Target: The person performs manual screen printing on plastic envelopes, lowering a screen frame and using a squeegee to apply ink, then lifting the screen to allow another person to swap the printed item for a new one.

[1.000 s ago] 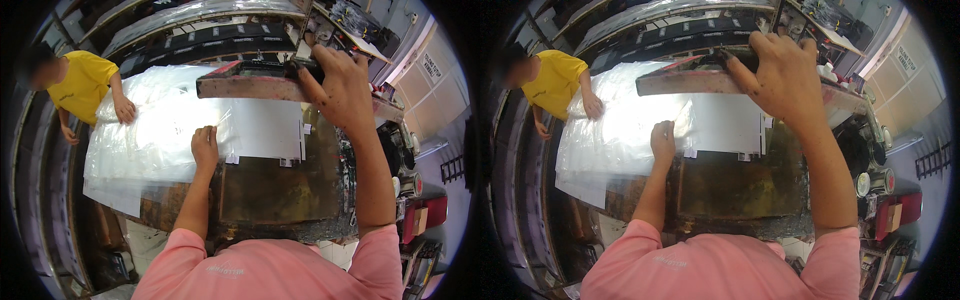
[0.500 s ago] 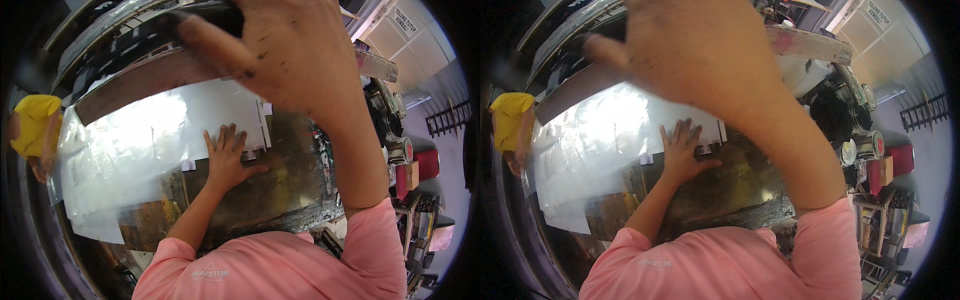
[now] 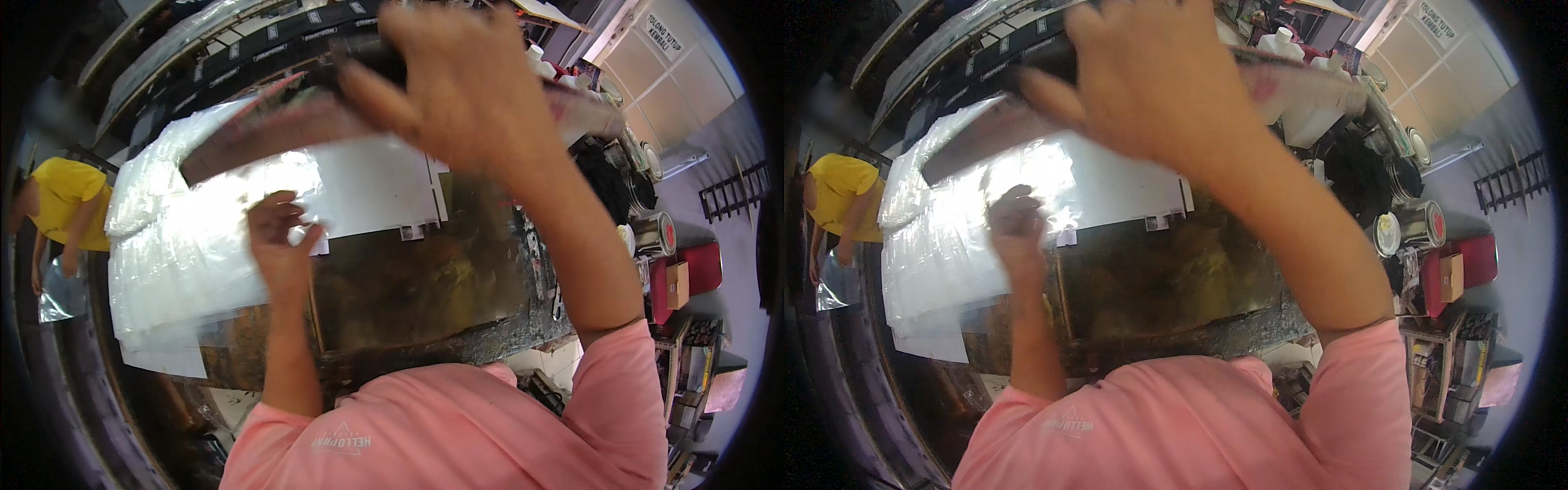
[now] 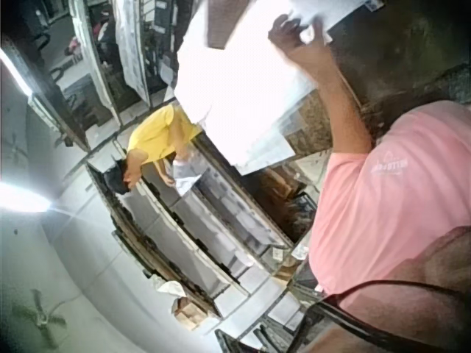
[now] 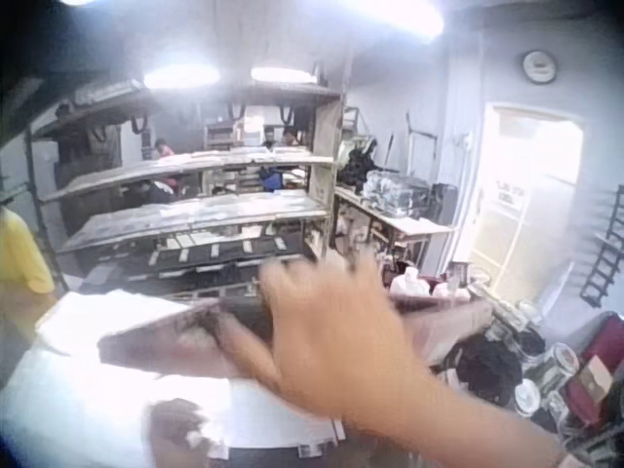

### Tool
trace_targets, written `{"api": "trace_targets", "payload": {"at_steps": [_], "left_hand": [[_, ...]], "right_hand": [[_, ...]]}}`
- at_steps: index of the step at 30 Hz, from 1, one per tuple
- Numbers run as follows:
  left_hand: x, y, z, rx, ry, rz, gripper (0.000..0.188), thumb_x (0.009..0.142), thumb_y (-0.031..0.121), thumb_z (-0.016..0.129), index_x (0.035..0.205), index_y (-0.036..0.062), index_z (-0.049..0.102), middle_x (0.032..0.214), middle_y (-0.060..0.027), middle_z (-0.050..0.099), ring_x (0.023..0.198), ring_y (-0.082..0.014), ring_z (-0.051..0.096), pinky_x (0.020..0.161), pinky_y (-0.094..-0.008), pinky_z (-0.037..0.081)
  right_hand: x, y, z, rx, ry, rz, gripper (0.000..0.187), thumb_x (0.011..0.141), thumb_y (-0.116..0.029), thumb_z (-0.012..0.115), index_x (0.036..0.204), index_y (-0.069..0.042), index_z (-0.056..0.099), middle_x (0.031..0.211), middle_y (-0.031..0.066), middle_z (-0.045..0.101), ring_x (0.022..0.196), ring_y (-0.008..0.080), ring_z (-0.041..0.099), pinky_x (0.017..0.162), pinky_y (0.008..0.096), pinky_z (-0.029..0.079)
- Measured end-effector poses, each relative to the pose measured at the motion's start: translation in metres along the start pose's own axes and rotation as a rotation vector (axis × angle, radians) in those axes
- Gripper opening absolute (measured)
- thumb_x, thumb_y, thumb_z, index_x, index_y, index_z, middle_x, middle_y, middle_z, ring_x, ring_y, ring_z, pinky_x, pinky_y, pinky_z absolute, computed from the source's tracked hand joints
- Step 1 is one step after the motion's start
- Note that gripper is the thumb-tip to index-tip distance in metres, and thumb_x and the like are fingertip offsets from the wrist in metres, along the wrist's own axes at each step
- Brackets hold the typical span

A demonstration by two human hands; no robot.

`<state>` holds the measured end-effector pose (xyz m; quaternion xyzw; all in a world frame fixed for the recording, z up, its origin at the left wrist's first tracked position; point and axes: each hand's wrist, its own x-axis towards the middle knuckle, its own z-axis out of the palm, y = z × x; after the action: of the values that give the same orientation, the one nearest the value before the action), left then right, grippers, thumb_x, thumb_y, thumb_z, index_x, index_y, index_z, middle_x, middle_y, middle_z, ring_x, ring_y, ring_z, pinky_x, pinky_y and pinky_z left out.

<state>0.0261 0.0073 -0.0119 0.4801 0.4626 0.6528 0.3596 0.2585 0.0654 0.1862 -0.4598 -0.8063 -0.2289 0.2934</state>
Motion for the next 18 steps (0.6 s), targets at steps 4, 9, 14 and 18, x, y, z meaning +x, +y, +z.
{"api": "trace_targets", "payload": {"at_steps": [4, 9, 14, 18], "left_hand": [[-0.029, 0.053, -0.045, 0.098, -0.198, -0.284, 0.085, 0.072, 0.013, 0.098, 0.145, -0.0018, 0.057, 0.117, -0.0106, 0.074, 0.101, -0.0166, 0.069, 0.087, -0.0283, 0.057], [-0.085, -0.026, -0.066, 0.998, -0.155, 0.067, 0.098, 0.052, 0.051, 0.103, 0.132, 0.0042, 0.072, 0.095, -0.0062, 0.058, 0.090, -0.0264, 0.058, 0.080, -0.0438, 0.049], [-0.092, -0.047, -0.070, 1.086, -0.178, 0.092, 0.107, 0.048, 0.066, 0.096, 0.134, 0.0083, 0.073, 0.090, -0.0070, 0.048, 0.087, -0.0284, 0.049, 0.079, -0.0442, 0.042], [-0.097, -0.044, -0.077, 1.132, -0.205, 0.081, 0.111, 0.046, 0.069, 0.094, 0.136, 0.0068, 0.072, 0.088, -0.0064, 0.046, 0.085, -0.0277, 0.048, 0.078, -0.0430, 0.040]], "right_hand": [[-0.089, -0.017, 0.023, 0.193, -0.431, -0.064, 0.047, 0.089, -0.030, 0.077, 0.117, -0.004, 0.051, 0.109, 0.0169, 0.059, 0.108, 0.0357, 0.059, 0.097, 0.0534, 0.037], [-0.158, -0.019, 0.091, 0.111, -0.583, -0.038, 0.035, 0.078, -0.004, 0.067, 0.109, -0.004, 0.050, 0.103, 0.0133, 0.057, 0.103, 0.0335, 0.059, 0.094, 0.0560, 0.037], [-0.184, -0.036, 0.108, 0.034, -0.633, -0.022, 0.032, 0.080, -0.004, 0.069, 0.107, -0.008, 0.054, 0.099, 0.0089, 0.056, 0.102, 0.0281, 0.059, 0.100, 0.0564, 0.036], [-0.142, -0.006, 0.171, 0.063, -0.476, -0.006, 0.021, 0.088, -0.001, 0.057, 0.106, -0.009, 0.053, 0.100, 0.0096, 0.056, 0.103, 0.0305, 0.059, 0.099, 0.0580, 0.036]]}}
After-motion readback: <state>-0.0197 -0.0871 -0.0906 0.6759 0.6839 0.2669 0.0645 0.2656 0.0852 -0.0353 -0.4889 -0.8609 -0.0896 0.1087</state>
